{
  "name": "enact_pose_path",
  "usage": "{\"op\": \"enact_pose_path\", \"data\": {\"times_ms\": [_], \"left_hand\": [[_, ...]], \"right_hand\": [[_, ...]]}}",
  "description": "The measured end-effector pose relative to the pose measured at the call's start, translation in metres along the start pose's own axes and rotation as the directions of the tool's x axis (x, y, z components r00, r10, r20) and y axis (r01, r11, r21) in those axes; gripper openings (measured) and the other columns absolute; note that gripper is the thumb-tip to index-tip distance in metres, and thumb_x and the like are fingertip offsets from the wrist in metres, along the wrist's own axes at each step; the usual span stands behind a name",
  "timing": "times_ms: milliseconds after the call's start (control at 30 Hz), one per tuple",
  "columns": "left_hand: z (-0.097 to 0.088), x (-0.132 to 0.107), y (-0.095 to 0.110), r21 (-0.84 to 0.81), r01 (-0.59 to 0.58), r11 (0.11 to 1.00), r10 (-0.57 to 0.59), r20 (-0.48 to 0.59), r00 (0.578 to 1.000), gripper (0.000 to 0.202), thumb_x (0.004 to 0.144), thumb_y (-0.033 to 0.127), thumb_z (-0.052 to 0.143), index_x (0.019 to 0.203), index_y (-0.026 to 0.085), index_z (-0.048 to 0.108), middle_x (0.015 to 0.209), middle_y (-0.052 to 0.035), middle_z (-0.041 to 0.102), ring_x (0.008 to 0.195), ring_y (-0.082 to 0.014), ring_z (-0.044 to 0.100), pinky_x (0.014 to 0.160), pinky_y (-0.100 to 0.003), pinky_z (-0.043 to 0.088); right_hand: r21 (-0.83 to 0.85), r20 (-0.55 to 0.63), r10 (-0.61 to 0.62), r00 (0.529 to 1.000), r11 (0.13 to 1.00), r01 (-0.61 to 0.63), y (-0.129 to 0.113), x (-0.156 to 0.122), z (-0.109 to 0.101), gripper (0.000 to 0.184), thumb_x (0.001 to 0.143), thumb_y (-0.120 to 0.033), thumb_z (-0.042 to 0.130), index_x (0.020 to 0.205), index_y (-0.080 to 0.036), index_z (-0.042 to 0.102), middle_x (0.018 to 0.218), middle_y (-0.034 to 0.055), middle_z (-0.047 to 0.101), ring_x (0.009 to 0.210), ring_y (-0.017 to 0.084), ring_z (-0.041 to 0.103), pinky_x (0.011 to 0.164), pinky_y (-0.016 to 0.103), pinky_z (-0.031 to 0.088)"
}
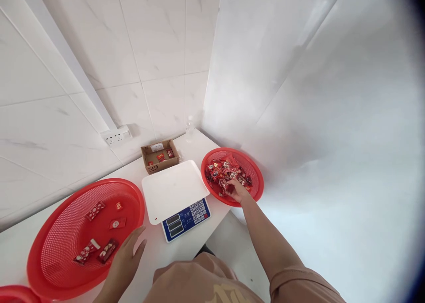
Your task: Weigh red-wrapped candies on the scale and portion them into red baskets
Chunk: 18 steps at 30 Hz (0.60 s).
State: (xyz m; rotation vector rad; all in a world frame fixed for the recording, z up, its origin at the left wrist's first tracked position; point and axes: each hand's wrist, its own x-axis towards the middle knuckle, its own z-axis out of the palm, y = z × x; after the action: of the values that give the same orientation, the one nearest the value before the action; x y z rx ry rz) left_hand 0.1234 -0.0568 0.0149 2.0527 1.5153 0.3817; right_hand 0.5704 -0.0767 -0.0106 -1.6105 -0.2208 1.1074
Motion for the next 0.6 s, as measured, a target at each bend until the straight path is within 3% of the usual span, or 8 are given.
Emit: {"op": "enact_pose_path", "data": {"times_ms": [133,233,333,400,467,600], "left_hand": [[0.004,0.003,0.017,-0.046,-0.049,0.998,0.051,0.036,0.998,0.040,0.085,0.041,0.042,0.114,0.022,0.062,0.120,-0.0079,0.068,0.113,-0.0240,0.062,0.093,-0.040,0.053],[0.010,0.001,0.025,-0.062,-0.092,0.994,0.096,0.060,0.994,0.040,0.086,0.039,0.041,0.117,0.022,0.061,0.123,-0.0078,0.066,0.116,-0.0234,0.060,0.097,-0.040,0.050],[0.015,-0.005,0.026,-0.072,-0.112,0.991,0.117,0.069,0.991,0.039,0.087,0.036,0.041,0.119,0.022,0.060,0.124,-0.0076,0.066,0.118,-0.0228,0.059,0.099,-0.042,0.049],[0.015,-0.011,0.023,-0.075,-0.101,0.992,0.105,0.060,0.993,0.039,0.088,0.035,0.041,0.119,0.023,0.060,0.124,-0.0078,0.065,0.117,-0.0230,0.059,0.099,-0.043,0.049],[0.012,-0.017,0.019,-0.073,-0.069,0.995,0.073,0.058,0.996,0.038,0.088,0.035,0.041,0.119,0.023,0.060,0.124,-0.0083,0.065,0.117,-0.0237,0.060,0.098,-0.044,0.050],[0.007,-0.030,0.005,-0.077,-0.003,0.997,0.005,0.027,1.000,0.040,0.087,0.037,0.042,0.118,0.022,0.060,0.125,-0.0094,0.065,0.117,-0.0242,0.060,0.097,-0.043,0.050]], "right_hand": [[0.097,0.148,-0.042,0.988,0.995,0.028,-0.020,-0.018,0.024,0.028,0.060,-0.025,0.064,0.079,-0.025,0.043,0.081,-0.0019,0.064,0.079,0.016,0.062,0.064,0.027,0.052],[0.074,0.324,-0.036,0.945,0.997,0.013,-0.026,-0.031,0.061,0.035,0.058,-0.022,0.066,0.086,-0.025,0.046,0.083,-0.0019,0.064,0.075,0.015,0.061,0.062,0.026,0.049],[-0.060,0.464,0.010,0.886,0.998,0.020,-0.020,-0.041,0.107,0.039,0.057,-0.020,0.066,0.092,-0.024,0.048,0.078,-0.0031,0.063,0.065,0.011,0.058,0.059,0.023,0.046],[-0.137,0.482,0.020,0.876,0.989,0.053,-0.012,-0.043,0.134,0.044,0.057,-0.019,0.067,0.097,-0.024,0.049,0.080,-0.0036,0.062,0.064,0.010,0.057,0.057,0.022,0.045],[-0.197,0.437,0.004,0.899,0.976,0.091,-0.003,-0.043,0.153,0.048,0.056,-0.018,0.067,0.101,-0.024,0.051,0.085,-0.0032,0.060,0.064,0.010,0.058,0.054,0.021,0.045],[-0.267,0.340,-0.058,0.939,0.951,0.155,0.009,-0.038,0.165,0.051,0.055,-0.016,0.068,0.102,-0.022,0.052,0.092,-0.0010,0.057,0.069,0.011,0.058,0.055,0.022,0.048]]}}
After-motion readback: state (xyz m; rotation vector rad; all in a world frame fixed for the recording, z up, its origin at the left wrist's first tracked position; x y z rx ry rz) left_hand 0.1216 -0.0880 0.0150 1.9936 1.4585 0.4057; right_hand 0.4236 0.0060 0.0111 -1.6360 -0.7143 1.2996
